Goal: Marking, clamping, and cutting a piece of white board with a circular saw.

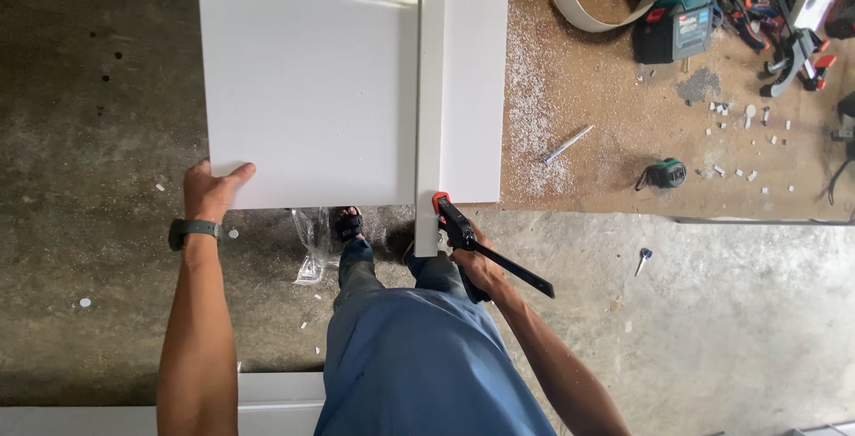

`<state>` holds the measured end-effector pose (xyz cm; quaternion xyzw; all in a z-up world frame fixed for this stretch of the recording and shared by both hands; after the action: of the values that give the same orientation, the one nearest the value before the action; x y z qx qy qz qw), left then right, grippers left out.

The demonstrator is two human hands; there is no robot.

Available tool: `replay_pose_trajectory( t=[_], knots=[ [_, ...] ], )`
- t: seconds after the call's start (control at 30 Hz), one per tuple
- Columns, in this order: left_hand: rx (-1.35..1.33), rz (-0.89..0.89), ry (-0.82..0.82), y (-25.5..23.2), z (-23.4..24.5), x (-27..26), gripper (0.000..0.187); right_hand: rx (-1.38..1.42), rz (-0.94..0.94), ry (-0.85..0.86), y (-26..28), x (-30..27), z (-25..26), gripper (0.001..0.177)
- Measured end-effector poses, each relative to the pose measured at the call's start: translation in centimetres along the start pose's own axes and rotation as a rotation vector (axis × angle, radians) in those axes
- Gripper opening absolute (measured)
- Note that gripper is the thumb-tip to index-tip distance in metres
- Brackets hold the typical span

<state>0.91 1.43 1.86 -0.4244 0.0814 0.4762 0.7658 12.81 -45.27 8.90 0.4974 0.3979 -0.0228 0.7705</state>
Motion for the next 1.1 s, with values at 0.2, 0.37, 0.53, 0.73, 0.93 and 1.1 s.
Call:
replay_pose_trajectory(
  t=[0.2,0.37,0.53,0.73,0.93,1.1],
  knots=[
    [-0.001,-0.024,0.018,0.4,-0.3,0.4,0.039,-0.018,-0.068,-0.004,1.8,-0.7,0.2,0.071],
    [-0.009,-0.029,0.005,1.2,-0.6,1.0,0.039,0.093,0.002,0.056,-0.3,-0.5,1.2,0.075],
    [-0.019,-0.029,0.009,0.6,-0.6,0.9,0.037,0.102,-0.017,0.096,-5.6,-2.6,5.0,0.066],
    [-0.005,-0.023,0.0,-0.2,0.0,-0.1,0.035,0.203,-0.081,-0.139,-1.8,-9.5,13.1,0.068],
    [-0.017,0.01,0.042,-0.1,-0.3,0.8,0.038,-0.436,0.138,-0.541,-3.5,3.3,22.2,0.078],
    [0.047,0.014,0.024,-0.4,0.1,0.2,0.04,-0.576,0.136,-0.643,-1.9,12.2,25.2,0.106]
  ],
)
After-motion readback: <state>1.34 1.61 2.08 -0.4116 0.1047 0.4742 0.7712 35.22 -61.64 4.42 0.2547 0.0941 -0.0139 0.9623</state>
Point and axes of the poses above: each hand's wrist, its own x-axis towards the middle knuckle, its own z-axis out of the back of the hand, y = z × x, the point moved 1 cm from there along x, towards the middle knuckle, and after that the axes turned 15 degrees about x, right-handed, at the moved point
